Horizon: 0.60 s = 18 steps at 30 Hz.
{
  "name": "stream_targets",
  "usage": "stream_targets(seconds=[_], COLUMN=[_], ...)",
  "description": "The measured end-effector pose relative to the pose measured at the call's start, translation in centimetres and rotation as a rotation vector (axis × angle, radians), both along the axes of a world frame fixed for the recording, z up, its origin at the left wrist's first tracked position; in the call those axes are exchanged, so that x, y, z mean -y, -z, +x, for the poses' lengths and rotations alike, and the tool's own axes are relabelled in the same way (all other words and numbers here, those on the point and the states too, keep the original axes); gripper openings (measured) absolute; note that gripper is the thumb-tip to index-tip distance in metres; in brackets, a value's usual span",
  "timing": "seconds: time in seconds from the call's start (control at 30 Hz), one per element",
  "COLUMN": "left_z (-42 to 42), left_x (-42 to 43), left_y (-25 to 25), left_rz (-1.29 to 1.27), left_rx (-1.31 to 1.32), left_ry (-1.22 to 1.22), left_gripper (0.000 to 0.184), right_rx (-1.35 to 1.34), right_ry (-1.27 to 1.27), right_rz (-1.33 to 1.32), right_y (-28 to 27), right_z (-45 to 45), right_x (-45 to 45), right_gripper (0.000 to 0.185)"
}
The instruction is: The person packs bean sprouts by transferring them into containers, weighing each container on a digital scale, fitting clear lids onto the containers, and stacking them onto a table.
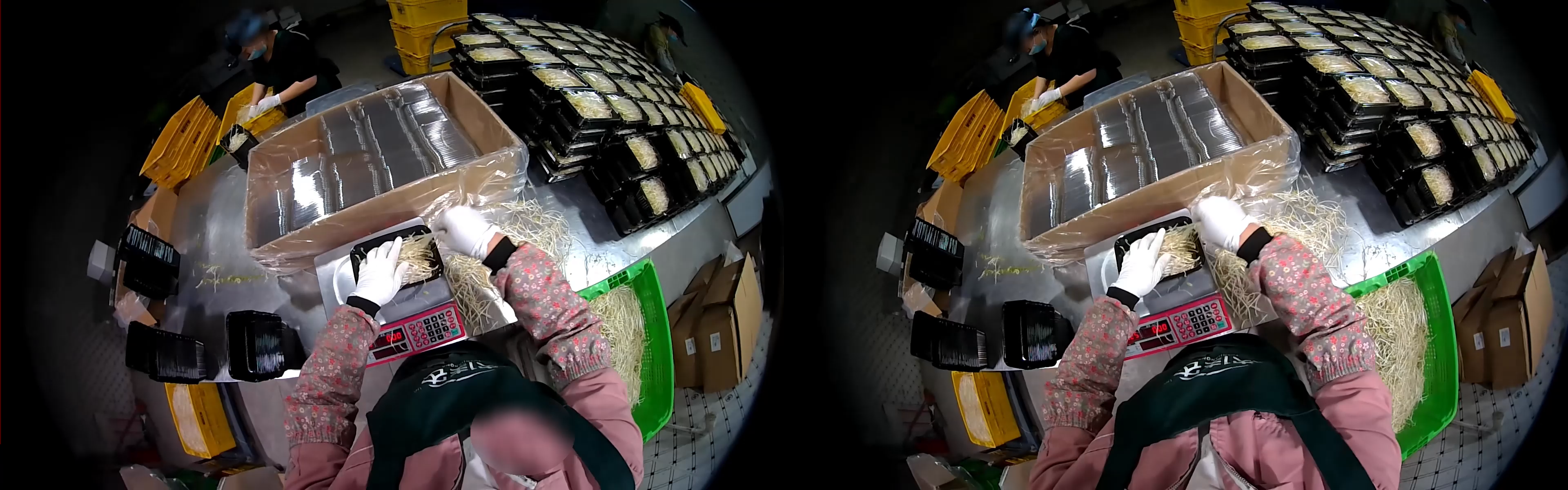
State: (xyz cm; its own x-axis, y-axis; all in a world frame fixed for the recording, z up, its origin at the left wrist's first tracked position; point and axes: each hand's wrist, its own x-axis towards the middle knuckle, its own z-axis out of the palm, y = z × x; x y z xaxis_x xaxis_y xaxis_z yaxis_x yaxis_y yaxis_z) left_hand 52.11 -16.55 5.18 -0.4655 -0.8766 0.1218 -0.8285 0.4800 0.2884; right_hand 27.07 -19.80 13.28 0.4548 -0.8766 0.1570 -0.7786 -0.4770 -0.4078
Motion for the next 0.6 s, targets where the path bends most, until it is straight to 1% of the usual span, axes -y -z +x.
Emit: stream_targets(seconds=[0.03,0.07,0.1,0.13,0.17,0.2,0.23,0.27,0.3,0.33,0.37,0.4,0.43,0.47,0.5,0.57,0.6], left_z=[0.0,0.0,0.1,0.3,0.3,0.7,1.1,2.2,3.0,2.7,3.0,3.4,3.4,2.9,2.5,1.4,1.2], left_x=[-0.3,-0.4,-0.7,-1.2,-1.7,-2.2,-3.1,-3.5,-4.2,-5.5,-5.9,-6.0,-6.0,-5.6,-5.2,-3.4,-2.6], left_y=[0.0,-0.1,-0.4,-0.9,-1.7,-2.7,-4.9,-4.1,-3.3,-5.6,-5.1,-4.4,-4.8,-4.9,-4.9,-2.7,-1.4], left_rz=[-0.008,0.029,0.024,0.005,-0.010,0.042,0.032,0.044,0.054,0.132,0.132,0.027,-0.079,-0.138,-0.164,-0.237,-0.166], left_rx=[-0.002,-0.034,-0.035,-0.124,-0.213,-0.330,-0.365,-0.563,-0.761,-0.838,-0.836,-0.687,-0.537,-0.325,-0.254,-0.110,-0.052], left_ry=[-0.009,-0.019,-0.025,-0.050,-0.074,-0.124,-0.163,-0.205,-0.245,-0.302,-0.303,-0.246,-0.189,-0.119,-0.037,0.041,0.030], left_gripper=[0.063,0.069,0.069,0.075,0.080,0.090,0.091,0.095,0.098,0.104,0.104,0.107,0.109,0.111,0.106,0.093,0.076], right_rx=[0.052,0.137,0.222,0.331,0.333,0.485,0.637,0.667,0.631,0.474,0.315,0.250,0.185,0.252,0.251,0.008,-0.116], right_ry=[-0.007,0.007,0.020,0.020,0.016,-0.008,-0.031,-0.086,-0.094,-0.135,-0.174,-0.181,-0.190,-0.158,-0.158,-0.127,-0.141], right_rz=[-0.003,0.037,0.073,0.128,0.129,0.172,0.215,0.198,0.226,0.131,0.037,-0.042,-0.123,-0.118,-0.109,0.081,0.089], right_y=[-2.1,-3.6,-4.8,-5.3,-5.3,-5.0,-4.7,-2.8,-1.0,0.6,2.1,3.6,3.8,4.2,4.6,4.9,6.1], right_z=[-0.8,-1.3,-1.6,-1.5,-1.1,-0.4,0.4,1.5,2.7,3.7,4.4,4.8,5.2,5.7,6.1,7.3,8.6], right_x=[0.1,0.0,0.1,0.2,0.1,-0.1,-0.4,-0.1,0.0,-0.1,-0.4,-0.7,-1.1,-1.3,-1.5,-1.2,-1.3], right_gripper=[0.013,0.014,0.016,0.017,0.017,0.017,0.017,0.018,0.021,0.023,0.025,0.029,0.032,0.038,0.038,0.039,0.037])
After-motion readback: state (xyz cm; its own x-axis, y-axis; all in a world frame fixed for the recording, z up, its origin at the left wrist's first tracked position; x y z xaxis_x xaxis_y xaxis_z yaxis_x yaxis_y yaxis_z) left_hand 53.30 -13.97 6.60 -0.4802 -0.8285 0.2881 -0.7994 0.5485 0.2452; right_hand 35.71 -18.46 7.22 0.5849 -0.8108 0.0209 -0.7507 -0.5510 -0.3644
